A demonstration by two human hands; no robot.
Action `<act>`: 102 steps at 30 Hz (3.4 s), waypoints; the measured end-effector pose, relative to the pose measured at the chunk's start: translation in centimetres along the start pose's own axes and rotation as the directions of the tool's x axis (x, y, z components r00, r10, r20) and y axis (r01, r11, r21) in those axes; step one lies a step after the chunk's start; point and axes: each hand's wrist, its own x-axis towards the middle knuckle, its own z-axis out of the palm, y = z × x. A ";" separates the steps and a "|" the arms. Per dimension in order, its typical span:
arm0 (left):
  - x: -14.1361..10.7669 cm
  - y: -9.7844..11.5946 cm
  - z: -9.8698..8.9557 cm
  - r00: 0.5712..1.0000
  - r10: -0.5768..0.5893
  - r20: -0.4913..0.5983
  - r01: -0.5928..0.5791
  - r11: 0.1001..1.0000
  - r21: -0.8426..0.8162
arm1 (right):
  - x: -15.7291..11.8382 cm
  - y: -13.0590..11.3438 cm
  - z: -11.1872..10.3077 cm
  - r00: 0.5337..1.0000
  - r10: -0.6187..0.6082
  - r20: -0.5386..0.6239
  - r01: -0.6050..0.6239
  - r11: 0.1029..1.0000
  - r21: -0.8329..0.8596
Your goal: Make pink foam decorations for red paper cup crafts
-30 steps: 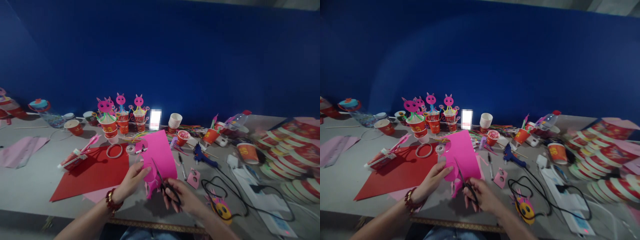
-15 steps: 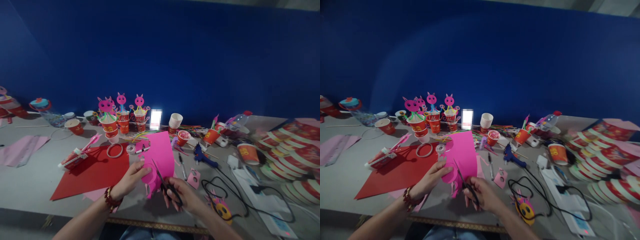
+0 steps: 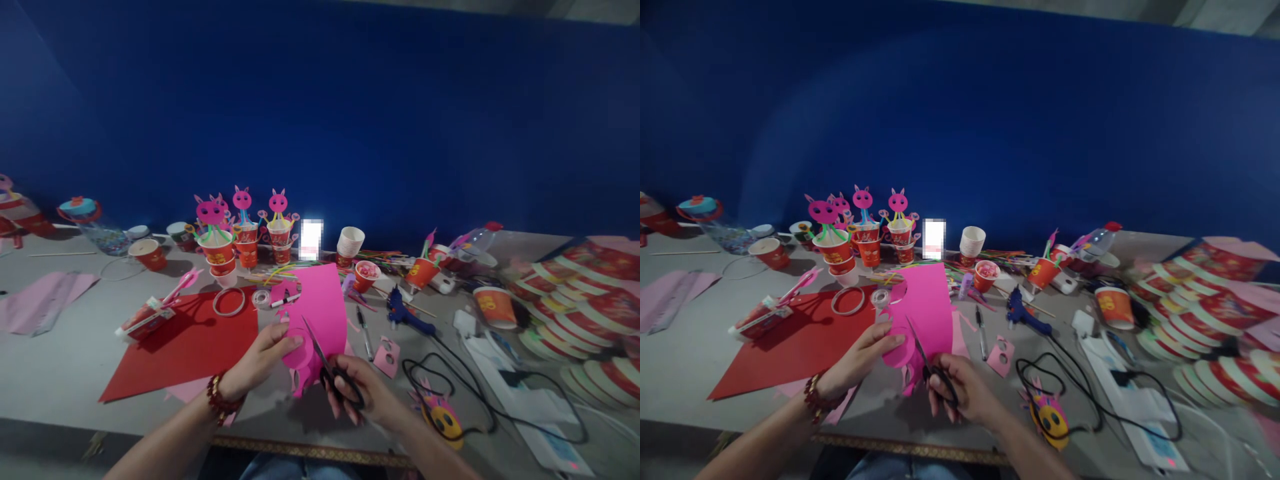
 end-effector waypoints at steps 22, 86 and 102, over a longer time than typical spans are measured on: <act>-0.1 -0.4 -0.2 0.999 -0.012 0.046 0.010 0.999 0.036 | 0.3 0.6 -0.7 0.999 -0.013 0.031 0.016 0.997 -0.082; 0.2 0.3 -0.2 0.990 0.095 0.105 -0.103 0.991 0.081 | 0.0 -0.2 -0.4 0.999 -0.034 0.033 0.037 0.995 -0.091; 0.4 0.2 -0.3 0.981 0.057 0.185 -0.067 0.996 0.051 | -0.3 -1.0 -1.1 0.999 -0.013 0.043 0.022 0.975 -0.221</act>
